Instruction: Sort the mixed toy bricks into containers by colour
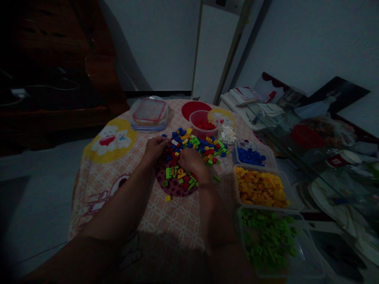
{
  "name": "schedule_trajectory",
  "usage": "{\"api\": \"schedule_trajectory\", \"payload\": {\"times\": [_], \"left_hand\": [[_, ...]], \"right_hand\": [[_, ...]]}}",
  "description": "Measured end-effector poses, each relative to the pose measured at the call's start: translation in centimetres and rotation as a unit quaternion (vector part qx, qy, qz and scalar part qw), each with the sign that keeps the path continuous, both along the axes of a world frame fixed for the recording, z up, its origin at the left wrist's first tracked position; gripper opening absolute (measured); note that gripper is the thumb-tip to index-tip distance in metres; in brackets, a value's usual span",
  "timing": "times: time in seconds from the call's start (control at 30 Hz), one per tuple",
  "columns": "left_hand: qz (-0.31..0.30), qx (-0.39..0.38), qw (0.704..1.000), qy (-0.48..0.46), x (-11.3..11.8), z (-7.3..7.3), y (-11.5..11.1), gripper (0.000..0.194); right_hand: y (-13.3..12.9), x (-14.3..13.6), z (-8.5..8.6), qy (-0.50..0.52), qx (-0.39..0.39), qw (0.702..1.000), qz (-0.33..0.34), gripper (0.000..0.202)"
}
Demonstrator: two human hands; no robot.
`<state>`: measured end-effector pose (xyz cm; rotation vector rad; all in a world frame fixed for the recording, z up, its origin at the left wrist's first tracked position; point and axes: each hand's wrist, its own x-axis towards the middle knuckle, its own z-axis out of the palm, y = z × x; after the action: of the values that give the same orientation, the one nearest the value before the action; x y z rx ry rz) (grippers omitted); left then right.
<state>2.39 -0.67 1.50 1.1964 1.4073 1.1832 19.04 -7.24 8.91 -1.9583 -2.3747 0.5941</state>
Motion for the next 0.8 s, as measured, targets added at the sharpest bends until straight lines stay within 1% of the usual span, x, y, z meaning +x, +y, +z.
{"api": "schedule_trajectory", "payload": {"times": [0.07,0.1,0.17,0.2,0.27,0.33,0.43,0.5,0.53,0.6,0.67,0.73,0.8], "left_hand": [[0.001,-0.004,1.0,-0.003,0.0,0.0,0.0,0.017],[0.001,-0.006,1.0,-0.004,0.0,0.0,0.0,0.017],[-0.001,-0.007,1.0,-0.002,0.0,-0.1,0.1,0.018],[-0.003,-0.006,1.0,0.001,0.0,-0.2,0.1,0.018],[-0.002,-0.004,1.0,0.006,0.0,-0.2,0.1,0.018],[0.0,-0.004,1.0,0.004,0.0,-0.1,0.0,0.017],[0.001,-0.004,1.0,-0.003,0.1,0.1,-0.1,0.014],[0.0,-0.003,1.0,-0.003,0.1,0.2,-0.2,0.013],[0.0,-0.003,1.0,-0.002,0.1,0.2,-0.2,0.013],[-0.001,-0.003,1.0,-0.001,0.1,0.2,-0.2,0.014],[-0.004,-0.001,1.0,0.002,0.1,0.1,-0.1,0.015],[-0.003,0.0,1.0,0.005,0.0,0.0,0.0,0.016],[-0.002,-0.002,1.0,0.004,0.0,-0.1,0.0,0.016]], "right_hand": [[0.4,1.0,-0.1,0.084,0.029,0.995,-0.037,0.012],[0.6,1.6,-0.2,0.134,0.04,0.988,-0.065,0.012],[0.9,2.5,-0.6,0.249,0.04,0.958,-0.138,0.012],[1.1,3.0,-0.8,0.31,0.034,0.934,-0.177,0.011],[1.4,3.9,-1.2,0.419,0.041,0.873,-0.246,0.006],[1.8,4.8,-1.6,0.5,0.083,0.809,-0.298,0.004],[2.6,6.5,-2.3,0.575,0.17,0.719,-0.352,0.014],[3.3,8.0,-2.7,0.604,0.221,0.67,-0.37,0.021],[3.6,8.7,-3.0,0.614,0.246,0.651,-0.373,0.024],[4.2,10.1,-3.3,0.618,0.291,0.631,-0.369,0.034],[4.4,10.9,-3.4,0.61,0.321,0.628,-0.361,0.042],[4.3,11.2,-3.3,0.599,0.324,0.637,-0.361,0.042],[3.8,10.9,-3.0,0.588,0.297,0.659,-0.363,0.033]]}}
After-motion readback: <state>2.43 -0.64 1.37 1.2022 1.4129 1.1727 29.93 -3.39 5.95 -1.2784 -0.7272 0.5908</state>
